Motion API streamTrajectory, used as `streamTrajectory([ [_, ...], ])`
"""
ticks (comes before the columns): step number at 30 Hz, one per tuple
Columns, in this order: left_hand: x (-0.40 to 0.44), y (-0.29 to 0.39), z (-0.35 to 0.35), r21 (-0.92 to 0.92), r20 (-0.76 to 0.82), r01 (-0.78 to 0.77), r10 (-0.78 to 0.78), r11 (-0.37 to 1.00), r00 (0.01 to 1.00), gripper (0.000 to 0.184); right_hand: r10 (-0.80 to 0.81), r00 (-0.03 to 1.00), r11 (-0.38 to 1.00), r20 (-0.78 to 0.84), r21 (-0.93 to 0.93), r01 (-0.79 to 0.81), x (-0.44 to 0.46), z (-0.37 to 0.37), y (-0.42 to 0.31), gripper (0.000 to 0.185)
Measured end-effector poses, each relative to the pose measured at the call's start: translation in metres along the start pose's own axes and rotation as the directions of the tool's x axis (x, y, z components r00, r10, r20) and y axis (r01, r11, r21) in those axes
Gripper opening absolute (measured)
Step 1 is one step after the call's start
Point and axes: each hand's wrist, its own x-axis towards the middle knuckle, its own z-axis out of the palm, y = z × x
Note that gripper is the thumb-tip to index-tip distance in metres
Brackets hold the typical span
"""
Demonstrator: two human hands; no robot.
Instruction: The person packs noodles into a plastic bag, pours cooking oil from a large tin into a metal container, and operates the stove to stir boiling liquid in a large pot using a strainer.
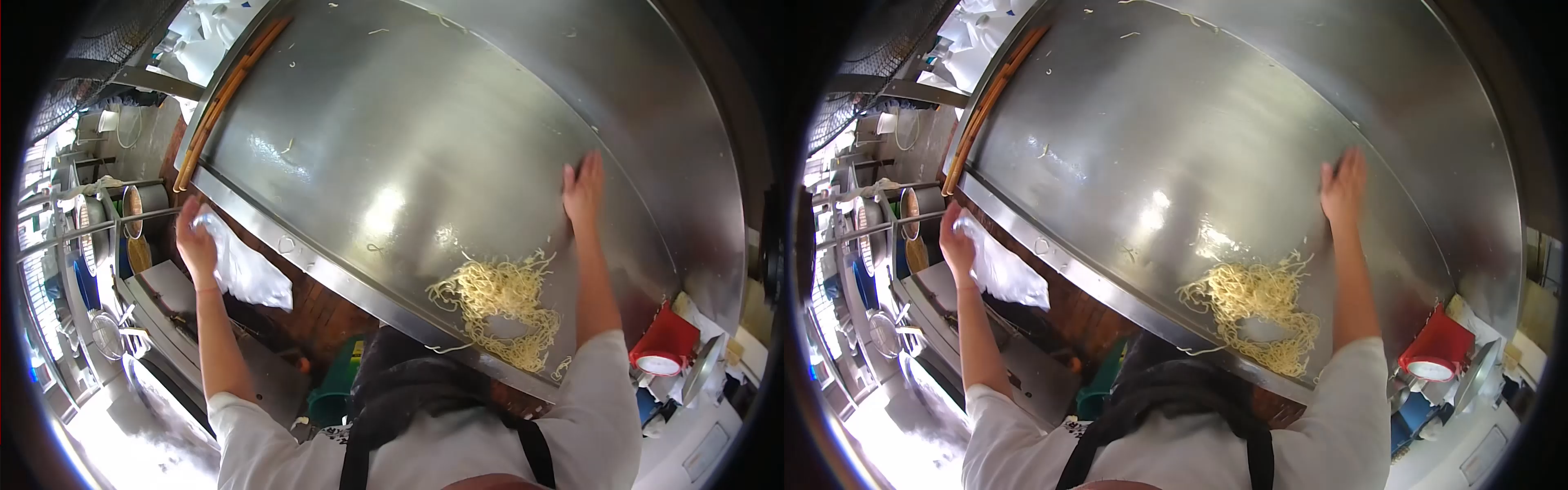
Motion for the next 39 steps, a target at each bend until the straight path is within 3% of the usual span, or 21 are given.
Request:
streamTrajectory([
  [2, 0.034, -0.026, 0.012, 0.150, 0.025, 0.003, -0.007, 0.989, 1.000, 0.051, -0.090, 0.995, 0.996, 0.052, 0.015, 0.089, 0.059, 0.024, -0.050, 0.065],
  [4, 0.065, -0.032, 0.019, 0.250, 0.076, 0.061, -0.083, 0.966, 0.994, 0.054, -0.199, 0.980, 0.977, -0.007, 0.081, 0.198, 0.117, 0.049, -0.103, 0.066],
  [9, 0.117, -0.085, 0.042, 0.442, 0.262, 0.048, -0.179, 0.896, 0.948, 0.055, -0.249, 0.968, 0.955, -0.026, 0.160, 0.250, 0.205, 0.081, -0.235, 0.068],
  [13, 0.130, -0.080, 0.045, 0.602, 0.257, -0.002, -0.191, 0.798, 0.947, 0.053, -0.264, 0.961, 0.937, -0.088, 0.213, 0.277, 0.248, 0.107, -0.299, 0.068],
  [17, 0.134, -0.113, 0.048, 0.620, 0.361, -0.128, -0.137, 0.774, 0.922, 0.035, -0.311, 0.902, 0.901, -0.299, 0.210, 0.380, 0.285, 0.111, -0.364, 0.063],
  [18, 0.133, -0.105, 0.045, 0.627, 0.380, -0.106, -0.184, 0.772, 0.906, 0.031, -0.286, 0.943, 0.884, -0.171, 0.332, 0.328, 0.294, 0.112, -0.379, 0.065],
  [20, 0.124, -0.087, 0.035, 0.643, 0.417, -0.071, -0.271, 0.762, 0.868, 0.023, -0.280, 0.946, 0.888, -0.163, 0.331, 0.320, 0.310, 0.116, -0.409, 0.066],
  [24, 0.078, -0.094, 0.002, 0.537, 0.385, -0.017, -0.228, 0.843, 0.894, 0.023, -0.319, 0.944, 0.909, -0.080, 0.257, 0.329, 0.337, 0.129, -0.447, 0.066],
  [27, 0.026, -0.110, -0.026, 0.498, 0.422, 0.086, -0.327, 0.863, 0.845, 0.025, -0.463, 0.885, 0.845, 0.049, 0.327, 0.424, 0.341, 0.115, -0.466, 0.062],
  [29, -0.009, -0.109, -0.036, 0.398, 0.438, 0.177, -0.356, 0.900, 0.825, 0.025, -0.477, 0.878, 0.766, 0.047, 0.512, 0.389, 0.322, 0.128, -0.489, 0.059],
  [31, -0.038, -0.115, -0.041, 0.354, 0.432, 0.221, -0.369, 0.909, 0.823, 0.024, -0.718, 0.689, 0.632, 0.102, 0.511, 0.583, 0.291, 0.117, -0.509, 0.063],
  [32, -0.046, -0.111, -0.042, 0.365, 0.416, 0.252, -0.399, 0.896, 0.817, 0.022, -0.778, 0.612, 0.521, -0.143, 0.399, 0.755, 0.262, 0.149, -0.518, 0.060],
  [34, -0.058, -0.108, -0.047, 0.337, 0.392, 0.279, -0.404, 0.899, 0.827, 0.022, -0.869, 0.475, 0.329, -0.137, 0.557, 0.763, 0.181, 0.124, -0.519, 0.060],
  [35, -0.063, -0.108, -0.049, 0.318, 0.380, 0.307, -0.417, 0.897, 0.826, 0.022, -0.936, 0.343, 0.227, -0.073, 0.620, 0.751, 0.143, 0.101, -0.515, 0.060],
  [38, -0.070, -0.102, -0.056, 0.286, 0.329, 0.319, -0.405, 0.904, 0.853, 0.026, -0.989, 0.136, 0.018, -0.061, 0.857, 0.516, 0.089, 0.017, -0.471, 0.057],
  [39, -0.072, -0.101, -0.060, 0.282, 0.317, 0.315, -0.397, 0.906, 0.861, 0.027, -0.971, 0.227, 0.026, -0.074, 0.912, 0.410, 0.099, 0.004, -0.459, 0.057],
])
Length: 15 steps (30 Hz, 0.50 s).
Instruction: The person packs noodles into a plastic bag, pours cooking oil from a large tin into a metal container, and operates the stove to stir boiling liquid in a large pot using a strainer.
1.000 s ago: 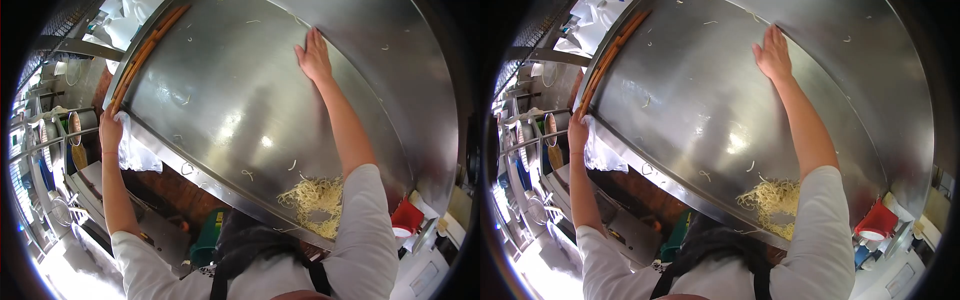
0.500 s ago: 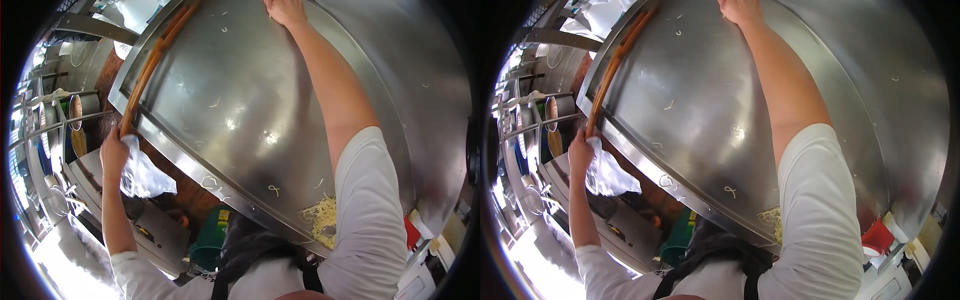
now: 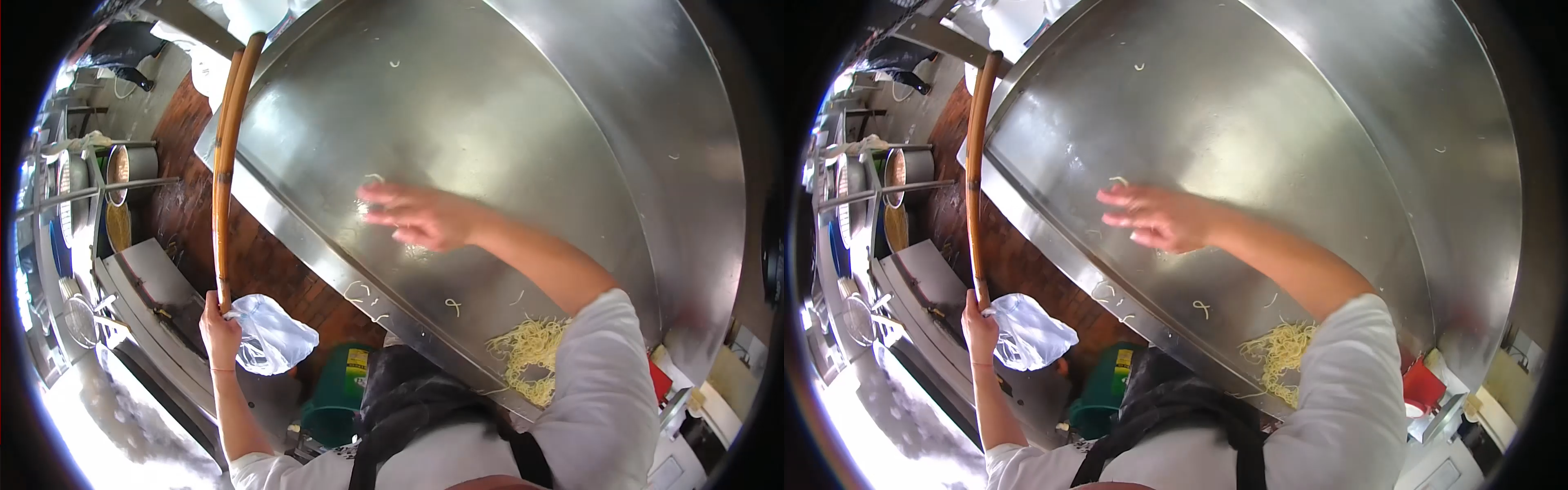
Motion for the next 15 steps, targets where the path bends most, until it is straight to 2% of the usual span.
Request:
streamTrajectory([
  [1, -0.001, -0.007, 0.001, -0.006, 0.013, 0.009, -0.009, 1.000, 1.000, 0.030, 0.036, 0.996, 0.993, -0.085, 0.116, -0.026, -0.007, -0.016, -0.002, 0.056],
  [2, -0.004, -0.005, 0.001, -0.018, -0.004, 0.008, -0.008, 1.000, 1.000, 0.030, 0.167, 0.955, 0.966, -0.244, 0.233, -0.110, -0.004, -0.038, 0.009, 0.054],
  [3, -0.004, 0.000, 0.001, -0.028, -0.021, 0.001, -0.002, 1.000, 1.000, 0.030, 0.291, 0.873, 0.919, -0.392, 0.368, -0.141, -0.002, -0.061, 0.021, 0.052],
  [4, -0.001, 0.006, 0.000, -0.036, -0.040, -0.011, 0.010, 0.999, 0.999, 0.030, 0.369, 0.809, 0.926, -0.457, 0.112, -0.360, 0.004, -0.084, 0.051, 0.050],
  [5, 0.000, 0.008, 0.003, -0.036, -0.073, -0.043, 0.041, 0.998, 0.997, 0.030, 0.342, 0.748, 0.858, -0.569, -0.136, -0.496, 0.009, -0.098, 0.098, 0.051],
  [7, 0.009, 0.007, 0.005, -0.011, -0.011, -0.043, 0.043, 0.999, 0.999, 0.029, 0.295, 0.700, 0.586, -0.651, -0.455, -0.670, 0.025, -0.104, 0.189, 0.056],
  [9, 0.025, 0.019, 0.004, 0.009, -0.009, -0.068, 0.068, 0.998, 0.998, 0.029, 0.447, 0.667, 0.579, -0.596, -0.375, -0.724, 0.078, -0.089, 0.143, 0.061],
  [10, 0.035, 0.023, 0.003, 0.047, -0.002, -0.073, 0.073, 0.996, 0.997, 0.029, 0.371, 0.816, 0.615, -0.443, -0.540, -0.574, 0.101, -0.069, 0.136, 0.061],
  [11, 0.045, 0.030, 0.001, 0.070, 0.016, -0.078, 0.078, 0.994, 0.997, 0.031, 0.295, 0.920, 0.634, -0.258, -0.667, -0.390, 0.115, -0.046, 0.129, 0.061],
  [13, 0.064, 0.049, -0.005, 0.114, 0.005, -0.096, 0.096, 0.989, 0.995, 0.031, 0.038, 0.982, 0.724, -0.187, -0.671, -0.156, 0.107, 0.013, 0.101, 0.065],
  [14, 0.074, 0.056, -0.007, 0.152, 0.016, -0.088, 0.087, 0.984, 0.996, 0.030, 0.038, 0.989, 0.825, -0.141, -0.554, -0.111, 0.088, 0.039, 0.078, 0.065],
  [15, 0.085, 0.051, -0.004, 0.215, -0.019, -0.161, 0.169, 0.963, 0.985, 0.029, 0.028, 0.995, 0.902, -0.096, -0.426, -0.067, 0.067, 0.058, 0.049, 0.065],
])
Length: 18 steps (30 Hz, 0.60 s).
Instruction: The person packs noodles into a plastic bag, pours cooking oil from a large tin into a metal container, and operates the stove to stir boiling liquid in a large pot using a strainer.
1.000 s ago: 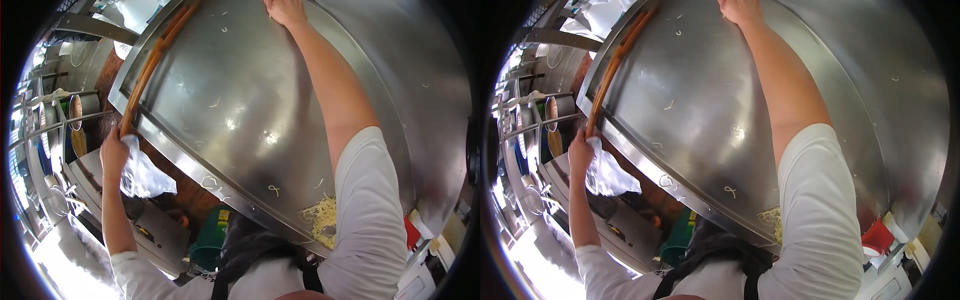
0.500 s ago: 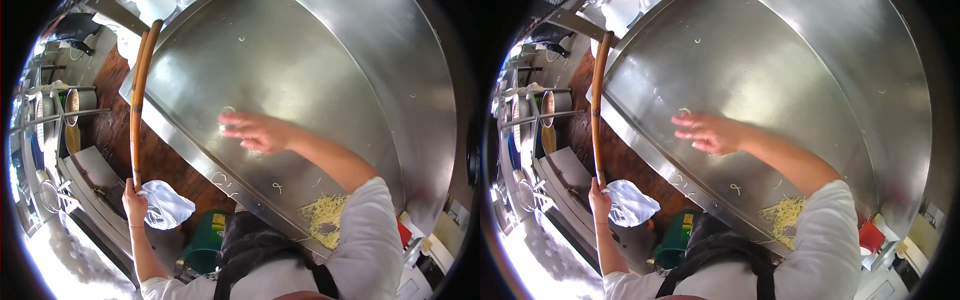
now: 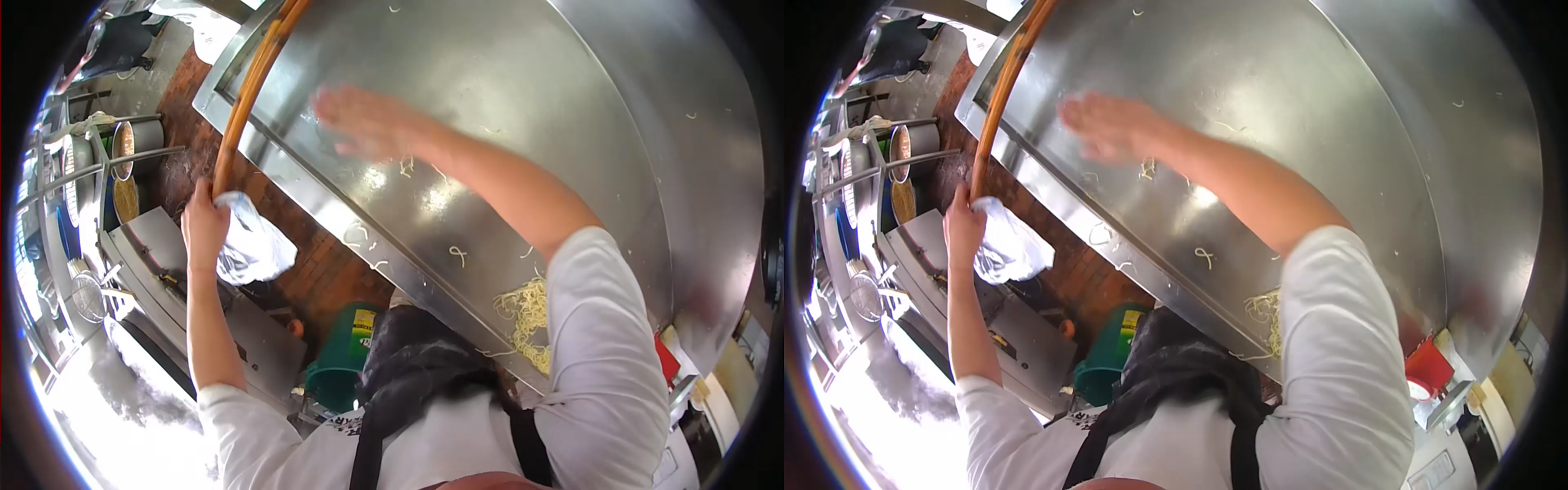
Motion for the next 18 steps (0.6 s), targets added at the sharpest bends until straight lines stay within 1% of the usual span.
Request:
streamTrajectory([
  [1, 0.011, 0.000, 0.001, 0.034, -0.001, -0.010, 0.010, 0.999, 1.000, 0.028, -0.061, 0.988, 0.993, 0.142, 0.108, 0.046, -0.023, -0.006, -0.029, 0.063],
  [2, 0.020, 0.001, 0.002, 0.060, 0.003, -0.010, 0.010, 0.998, 1.000, 0.027, -0.118, 0.843, 0.962, 0.525, -0.149, 0.228, -0.045, -0.007, -0.060, 0.064],
  [3, 0.029, 0.004, 0.002, 0.085, 0.005, -0.010, 0.010, 0.996, 1.000, 0.027, -0.200, 0.924, 0.980, 0.327, 0.045, 0.196, -0.089, -0.027, -0.085, 0.061],
  [5, 0.042, 0.007, 0.005, 0.142, -0.010, -0.027, 0.028, 0.989, 1.000, 0.025, -0.215, 0.892, 0.974, 0.397, 0.153, 0.167, -0.163, -0.043, -0.110, 0.056],
  [7, 0.053, 0.012, 0.006, 0.177, -0.029, -0.022, 0.028, 0.984, 0.999, 0.023, -0.230, 0.815, 0.921, 0.533, 0.389, 0.006, -0.216, -0.075, -0.127, 0.052],
  [8, 0.059, 0.019, 0.005, 0.185, -0.038, -0.011, 0.018, 0.983, 0.999, 0.022, -0.175, 0.879, 0.893, 0.443, 0.447, -0.047, -0.223, -0.082, -0.126, 0.050],
  [9, 0.063, 0.021, 0.005, 0.197, -0.039, 0.004, 0.004, 0.980, 0.999, 0.021, -0.113, 0.928, 0.852, 0.355, 0.516, -0.094, -0.225, -0.089, -0.125, 0.048],
  [10, 0.068, 0.019, 0.006, 0.194, -0.044, -0.012, 0.021, 0.981, 0.999, 0.020, -0.038, 0.962, 0.793, 0.272, 0.594, -0.137, -0.226, -0.095, -0.128, 0.047],
  [11, 0.077, 0.018, 0.009, 0.191, -0.054, -0.031, 0.042, 0.981, 0.998, 0.020, 0.013, 0.987, 0.874, 0.163, 0.477, -0.091, -0.193, -0.109, -0.124, 0.052],
  [12, 0.082, 0.017, 0.013, 0.216, -0.058, -0.032, 0.046, 0.976, 0.997, 0.020, 0.051, 0.992, 0.941, 0.116, 0.326, -0.086, -0.159, -0.113, -0.121, 0.053],
  [14, 0.096, 0.019, 0.020, 0.244, -0.094, -0.061, 0.086, 0.968, 0.992, 0.019, 0.135, 0.991, 0.961, -0.020, 0.246, -0.126, -0.099, -0.081, -0.122, 0.056],
  [16, 0.107, 0.023, 0.021, 0.271, -0.083, -0.058, 0.084, 0.961, 0.993, 0.019, -0.026, 0.997, 0.975, -0.068, 0.217, 0.041, -0.056, -0.035, -0.129, 0.052],
  [18, 0.109, 0.025, 0.020, 0.290, -0.066, -0.054, 0.076, 0.956, 0.995, 0.020, -0.066, 0.997, 0.991, 0.042, 0.117, 0.061, -0.048, -0.011, -0.147, 0.050],
])
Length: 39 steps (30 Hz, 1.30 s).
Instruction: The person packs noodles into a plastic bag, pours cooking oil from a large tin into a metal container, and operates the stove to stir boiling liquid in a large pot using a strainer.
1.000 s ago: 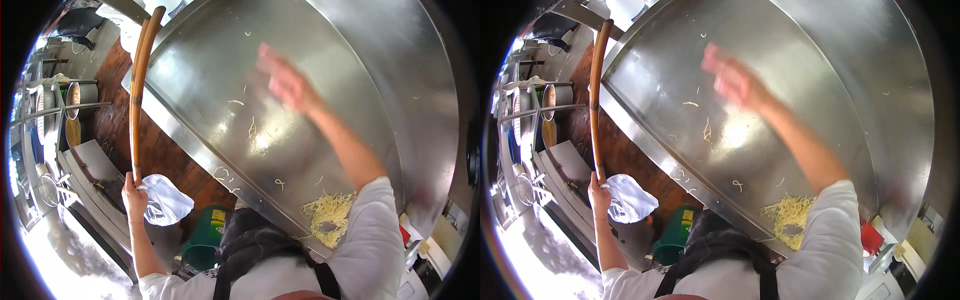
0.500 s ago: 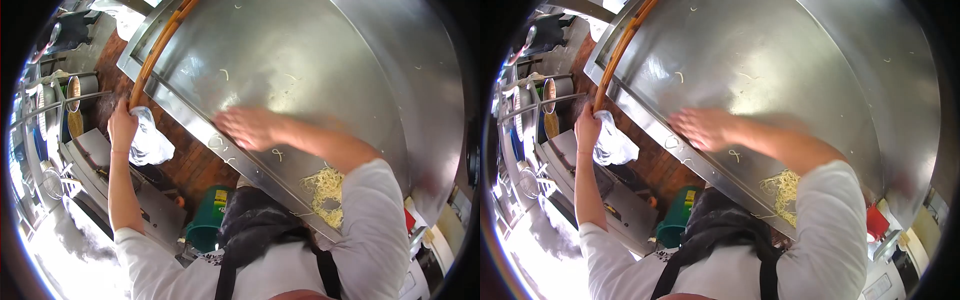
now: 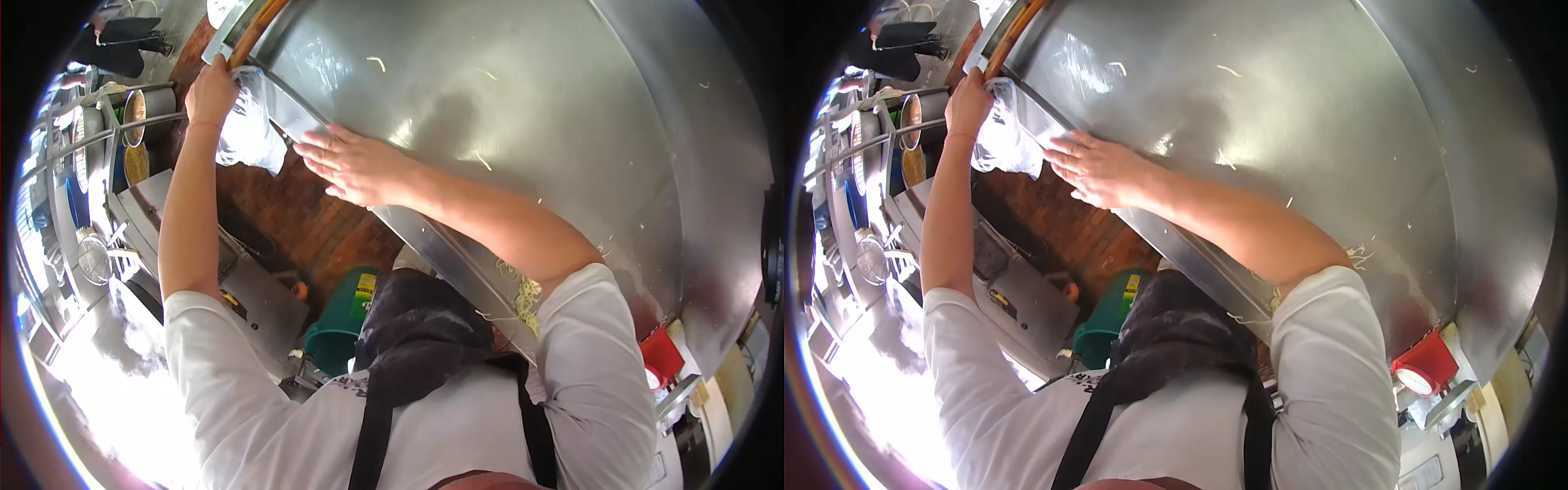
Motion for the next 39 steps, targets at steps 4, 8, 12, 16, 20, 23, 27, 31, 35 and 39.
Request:
streamTrajectory([
  [4, -0.013, -0.003, -0.005, -0.049, 0.033, -0.031, 0.033, 0.998, 0.999, 0.032, -0.129, 0.986, 0.989, 0.105, 0.088, 0.120, -0.083, 0.006, -0.014, 0.043],
  [8, -0.030, -0.015, -0.002, -0.230, -0.080, -0.136, 0.120, 0.964, 0.989, 0.055, -0.081, 0.978, 0.996, 0.191, 0.048, 0.073, -0.216, -0.062, -0.012, 0.040],
  [12, -0.042, -0.018, -0.011, -0.338, -0.051, -0.131, 0.121, 0.932, 0.991, 0.057, 0.409, 0.884, 0.889, -0.225, -0.120, -0.442, -0.212, -0.144, 0.061, 0.038],
  [16, -0.047, -0.026, -0.006, -0.288, -0.095, -0.103, 0.079, 0.952, 0.992, 0.050, 0.492, 0.663, 0.671, -0.565, -0.239, -0.702, -0.173, -0.142, 0.242, 0.044],
  [20, -0.046, -0.020, -0.005, -0.311, -0.102, -0.041, 0.010, 0.950, 0.995, 0.049, 0.344, 0.831, 0.608, -0.437, -0.571, -0.552, -0.043, -0.100, 0.305, 0.052],
  [23, -0.038, -0.020, -0.002, -0.321, -0.105, -0.038, 0.005, 0.946, 0.994, 0.050, 0.480, 0.843, 0.770, -0.242, -0.344, -0.537, 0.046, -0.078, 0.274, 0.068],
  [27, -0.024, -0.027, 0.004, -0.360, -0.106, -0.041, 0.003, 0.932, 0.994, 0.051, 0.181, 0.963, 0.932, -0.199, -0.279, -0.233, 0.043, -0.006, 0.193, 0.052],
  [31, -0.015, -0.032, 0.003, -0.380, -0.106, -0.034, -0.007, 0.924, 0.994, 0.052, 0.054, 0.963, 0.964, 0.264, -0.265, 0.018, -0.031, -0.026, 0.067, 0.055],
  [35, -0.011, -0.037, 0.014, -0.395, -0.126, -0.046, -0.004, 0.918, 0.992, 0.053, 0.035, 0.934, 0.964, 0.356, 0.235, -0.126, -0.131, -0.066, 0.018, 0.047],
  [39, -0.010, -0.031, 0.010, -0.373, -0.106, -0.017, -0.025, 0.928, 0.994, 0.052, 0.644, 0.762, 0.682, -0.059, 0.494, -0.538, -0.148, -0.128, 0.086, 0.050],
])
